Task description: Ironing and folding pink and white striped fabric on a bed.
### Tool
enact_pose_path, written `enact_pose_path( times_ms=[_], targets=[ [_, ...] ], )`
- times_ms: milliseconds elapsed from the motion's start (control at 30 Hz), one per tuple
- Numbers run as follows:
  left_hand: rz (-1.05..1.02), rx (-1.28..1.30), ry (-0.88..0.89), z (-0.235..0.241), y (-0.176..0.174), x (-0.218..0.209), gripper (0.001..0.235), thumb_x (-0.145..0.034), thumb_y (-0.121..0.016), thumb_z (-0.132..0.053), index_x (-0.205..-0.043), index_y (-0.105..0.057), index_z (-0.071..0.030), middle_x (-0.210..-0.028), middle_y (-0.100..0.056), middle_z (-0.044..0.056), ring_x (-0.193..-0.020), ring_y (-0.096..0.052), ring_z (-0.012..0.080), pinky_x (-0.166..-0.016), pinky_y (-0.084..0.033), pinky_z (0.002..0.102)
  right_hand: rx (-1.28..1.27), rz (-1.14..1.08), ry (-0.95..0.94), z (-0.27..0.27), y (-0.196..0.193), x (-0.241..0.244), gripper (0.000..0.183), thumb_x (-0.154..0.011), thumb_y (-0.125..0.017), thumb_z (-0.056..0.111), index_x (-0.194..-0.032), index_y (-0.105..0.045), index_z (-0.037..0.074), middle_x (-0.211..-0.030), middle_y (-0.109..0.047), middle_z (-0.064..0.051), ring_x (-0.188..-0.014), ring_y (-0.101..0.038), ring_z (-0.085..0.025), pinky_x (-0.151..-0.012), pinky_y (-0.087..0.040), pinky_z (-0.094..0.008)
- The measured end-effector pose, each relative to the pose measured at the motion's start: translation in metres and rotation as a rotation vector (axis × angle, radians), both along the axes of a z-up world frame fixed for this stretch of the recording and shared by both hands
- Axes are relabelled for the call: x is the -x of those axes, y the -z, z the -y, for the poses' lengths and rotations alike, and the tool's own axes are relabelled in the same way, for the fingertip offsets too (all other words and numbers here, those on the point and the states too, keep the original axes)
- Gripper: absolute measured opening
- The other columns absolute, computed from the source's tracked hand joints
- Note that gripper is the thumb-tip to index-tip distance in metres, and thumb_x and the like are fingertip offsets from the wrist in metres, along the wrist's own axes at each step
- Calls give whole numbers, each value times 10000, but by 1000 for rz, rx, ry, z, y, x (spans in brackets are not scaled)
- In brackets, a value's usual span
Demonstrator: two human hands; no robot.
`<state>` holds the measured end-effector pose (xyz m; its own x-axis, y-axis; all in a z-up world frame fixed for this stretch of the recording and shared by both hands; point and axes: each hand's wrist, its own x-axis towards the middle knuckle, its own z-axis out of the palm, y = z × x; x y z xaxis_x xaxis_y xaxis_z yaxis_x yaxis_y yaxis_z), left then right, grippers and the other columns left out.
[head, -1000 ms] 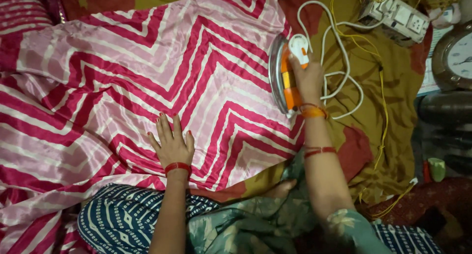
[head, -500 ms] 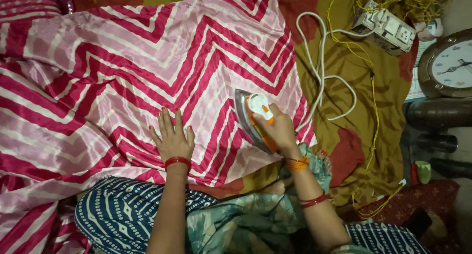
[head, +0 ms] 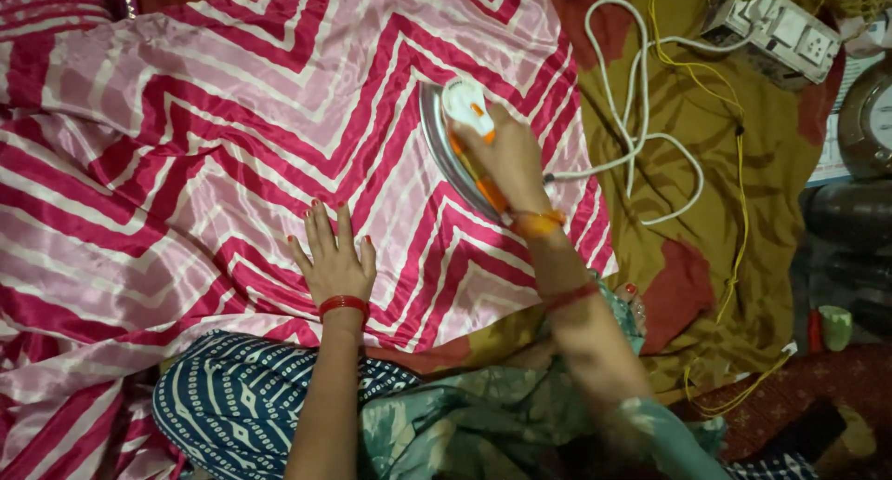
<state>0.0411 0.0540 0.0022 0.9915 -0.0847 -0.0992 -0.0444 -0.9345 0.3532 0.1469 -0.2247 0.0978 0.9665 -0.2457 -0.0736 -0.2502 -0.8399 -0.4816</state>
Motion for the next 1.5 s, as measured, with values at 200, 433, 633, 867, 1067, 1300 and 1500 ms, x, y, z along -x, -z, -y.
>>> enact_pose_path(
  times_ms=[200, 433, 633, 867, 1067, 1300, 1500],
  targets=[
    [21, -11, -8, -1, -1, 1, 626, -1000, -448, -414, -1584, -416, -189, -1702, -250, 148, -1573, -222, 290, -1251, -114, 594, 3, 18, -41, -5, 0, -12, 673, -932, -684, 572, -1240, -651, -25, -836, -732, -230, -754, -739, -362, -673, -568, -468],
    [26, -8, -5, -3, 3, 0, 642, -1007, -421, -428, -1603, -370, -197, -1698, -241, 148, -1571, -200, 287, -1248, -97, 591, -98, -131, -151, -38, -24, 51, 767, -890, -657, 630, -1341, -617, 11, -846, -751, -189, -718, -746, -290, -674, -593, -424],
    [27, 67, 19, -10, 6, -16, 652, -1007, -422, -425, -1611, -349, -190, -1700, -243, 158, -1576, -191, 306, -1243, -75, 614, -136, -190, -223, -65, -34, 88, 752, -876, -651, 598, -1395, -595, 57, -940, -760, -203, -737, -753, -311, -690, -601, -429],
    [27, 21, -41, -63, 16, -60, 636, -1022, -431, -409, -1621, -347, -212, -1728, -209, 168, -1598, -118, 325, -1229, -16, 643, -131, -90, -252, -82, -47, 65, 602, -896, -684, 550, -1259, -673, 70, -940, -756, -223, -812, -749, -385, -720, -577, -468],
    [-23, 46, -74, -64, 9, -58, 651, -1005, -446, -401, -1622, -351, -215, -1706, -220, 165, -1591, -117, 324, -1235, -19, 630, -83, -132, -213, -96, -30, 2, 627, -903, -663, 562, -1220, -650, 21, -799, -726, -223, -704, -740, -366, -647, -565, -471],
    [34, 65, -67, -64, 7, -59, 660, -1005, -458, -401, -1635, -358, -232, -1705, -257, 154, -1589, -171, 312, -1254, -31, 618, 17, 3, -200, -106, -1, -52, 607, -916, -680, 592, -1026, -644, -4, -745, -696, -233, -713, -714, -410, -619, -531, -509],
    [33, 83, -79, -63, 4, -60, 659, -1004, -458, -402, -1631, -360, -229, -1702, -256, 153, -1593, -156, 307, -1254, -22, 609, -49, -11, -208, -111, -11, -25, 623, -903, -678, 581, -1098, -639, -10, -768, -703, -244, -726, -719, -406, -629, -546, -502]
  ],
)
